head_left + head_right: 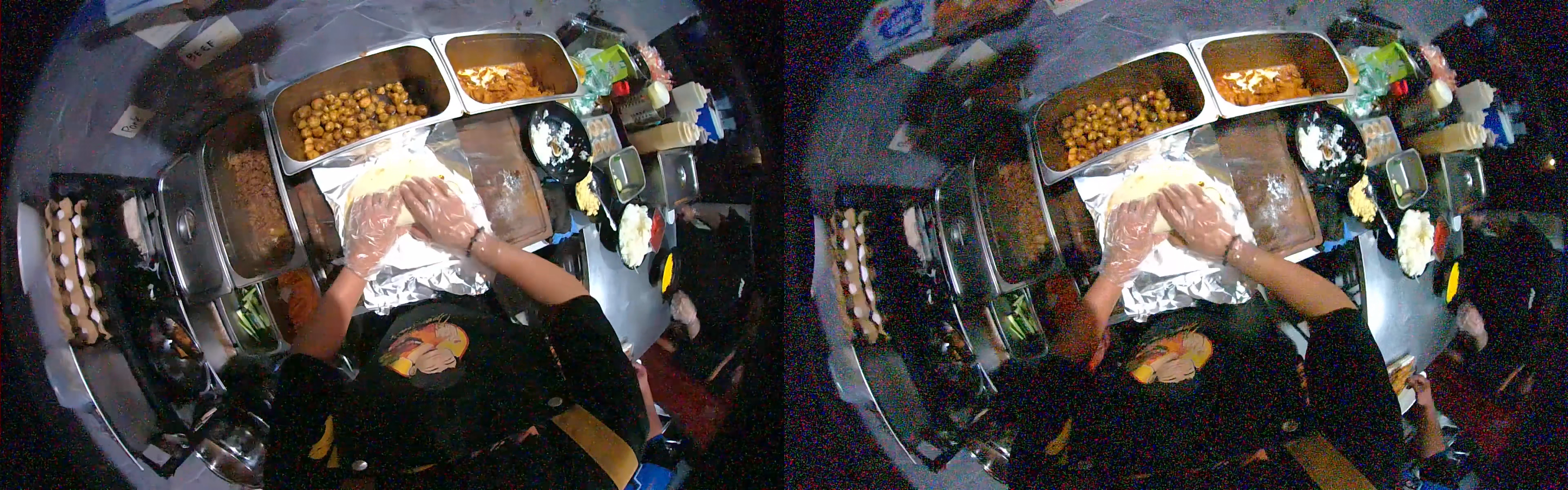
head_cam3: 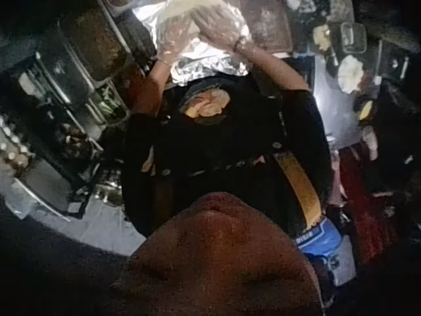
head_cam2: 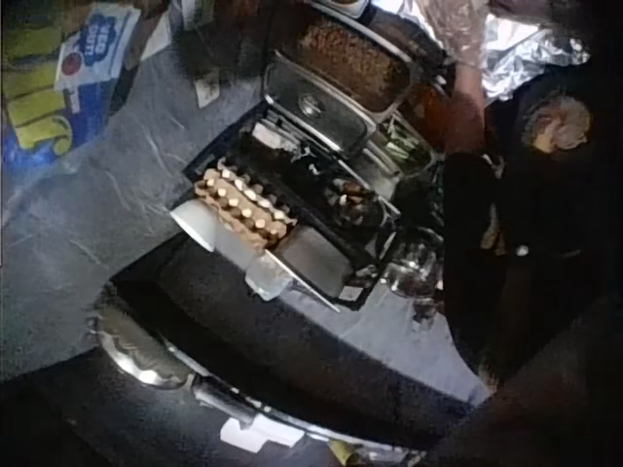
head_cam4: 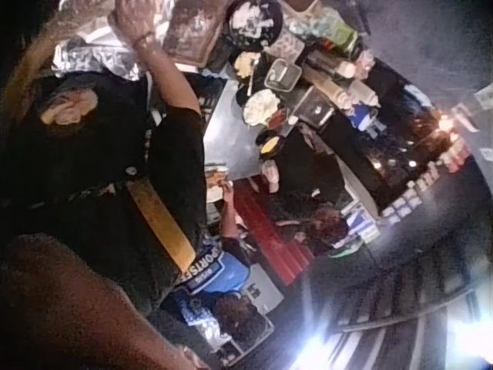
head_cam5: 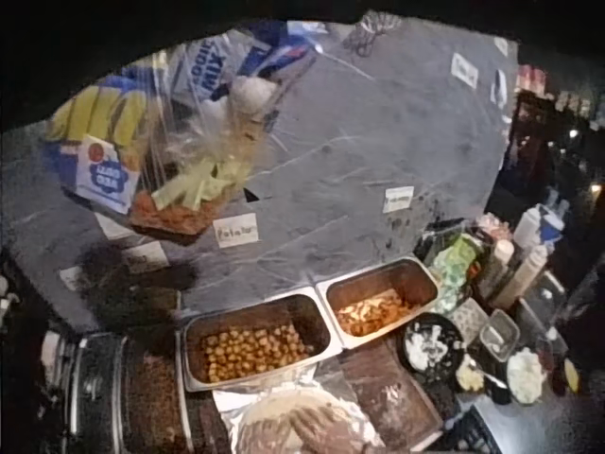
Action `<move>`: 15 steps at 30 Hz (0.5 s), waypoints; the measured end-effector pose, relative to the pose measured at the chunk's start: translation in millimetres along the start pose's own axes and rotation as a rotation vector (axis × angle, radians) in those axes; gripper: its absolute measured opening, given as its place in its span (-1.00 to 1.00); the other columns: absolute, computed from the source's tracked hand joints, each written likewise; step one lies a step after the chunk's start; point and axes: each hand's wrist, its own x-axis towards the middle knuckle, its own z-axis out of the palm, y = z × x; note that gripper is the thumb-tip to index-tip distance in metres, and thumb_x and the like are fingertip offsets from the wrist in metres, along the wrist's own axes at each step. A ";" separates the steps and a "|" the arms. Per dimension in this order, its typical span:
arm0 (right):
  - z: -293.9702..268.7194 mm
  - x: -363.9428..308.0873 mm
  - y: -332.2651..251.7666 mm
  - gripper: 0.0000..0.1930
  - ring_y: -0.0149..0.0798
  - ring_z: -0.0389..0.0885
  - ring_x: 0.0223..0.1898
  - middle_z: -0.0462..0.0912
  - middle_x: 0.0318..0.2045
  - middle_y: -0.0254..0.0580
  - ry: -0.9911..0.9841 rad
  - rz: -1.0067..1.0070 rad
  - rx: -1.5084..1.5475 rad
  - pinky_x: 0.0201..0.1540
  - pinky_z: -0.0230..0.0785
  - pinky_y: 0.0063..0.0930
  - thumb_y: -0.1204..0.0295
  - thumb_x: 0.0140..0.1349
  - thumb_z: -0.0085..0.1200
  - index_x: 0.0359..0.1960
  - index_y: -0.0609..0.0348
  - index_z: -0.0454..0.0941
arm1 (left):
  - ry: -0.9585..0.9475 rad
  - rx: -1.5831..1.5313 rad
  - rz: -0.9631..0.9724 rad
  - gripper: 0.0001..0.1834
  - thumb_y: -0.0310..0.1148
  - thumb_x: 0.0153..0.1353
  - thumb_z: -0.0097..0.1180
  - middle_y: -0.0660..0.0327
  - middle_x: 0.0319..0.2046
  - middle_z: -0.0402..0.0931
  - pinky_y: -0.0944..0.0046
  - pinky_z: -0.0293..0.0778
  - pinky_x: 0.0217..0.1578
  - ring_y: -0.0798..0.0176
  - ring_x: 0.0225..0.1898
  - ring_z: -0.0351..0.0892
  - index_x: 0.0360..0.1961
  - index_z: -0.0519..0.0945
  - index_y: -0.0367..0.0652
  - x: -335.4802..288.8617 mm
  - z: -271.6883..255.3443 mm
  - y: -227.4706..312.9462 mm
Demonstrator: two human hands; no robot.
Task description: The person prepares a food wrap by placing various ingredients including meat, vegetables, and sauce onto a tortilla, then folding and rolling the tortilla before wrapping the finished product in foil.
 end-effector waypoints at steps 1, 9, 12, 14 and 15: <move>3.0 0.8 0.9 -0.28 0.02 0.17 0.29 0.25 0.23 0.09 0.002 0.007 0.007 0.31 -0.02 -0.01 0.10 0.16 0.03 0.24 0.34 0.15 | -0.002 0.004 -0.005 -0.17 -0.04 -0.20 0.34 0.06 -0.08 0.45 0.01 0.30 0.00 0.00 -0.05 0.40 0.13 0.38 -0.19 -0.7 -0.8 -1.0; 16.9 6.3 23.0 -0.37 -0.01 0.45 -0.03 0.52 -0.08 -0.01 0.068 -0.032 0.013 0.05 0.28 -0.08 0.06 0.05 0.11 0.07 0.26 0.36 | 0.050 0.035 0.073 -0.28 -0.06 -0.14 0.30 0.09 -0.13 0.48 0.04 0.34 0.02 0.01 -0.04 0.43 0.06 0.43 -0.17 0.6 4.0 -7.3; 8.6 14.0 26.8 -0.39 0.00 0.50 -0.13 0.54 -0.17 -0.02 0.067 -0.090 0.038 -0.05 0.34 -0.10 0.05 -0.01 0.16 0.02 0.21 0.42 | 0.209 0.067 0.097 -0.26 -0.05 -0.15 0.31 0.08 -0.08 0.47 0.01 0.31 0.08 0.00 0.01 0.41 0.08 0.42 -0.17 -4.3 16.6 -15.5; 5.0 23.4 30.5 -0.37 0.03 0.53 -0.20 0.53 -0.22 -0.01 0.008 -0.115 0.104 -0.11 0.37 -0.11 0.03 -0.07 0.19 -0.02 0.19 0.43 | 0.296 0.081 0.094 -0.24 -0.04 -0.16 0.31 0.07 -0.06 0.46 -0.01 0.30 0.10 -0.01 0.03 0.40 0.08 0.42 -0.17 -5.4 22.6 -22.9; 7.7 23.8 37.3 -0.37 0.03 0.53 -0.20 0.53 -0.22 -0.01 0.006 -0.110 0.101 -0.11 0.37 -0.11 0.03 -0.07 0.19 -0.02 0.19 0.43 | 0.193 0.032 0.080 -0.23 -0.04 -0.16 0.31 0.06 -0.05 0.45 -0.02 0.29 0.10 -0.01 0.03 0.39 0.10 0.42 -0.16 3.3 11.8 -19.1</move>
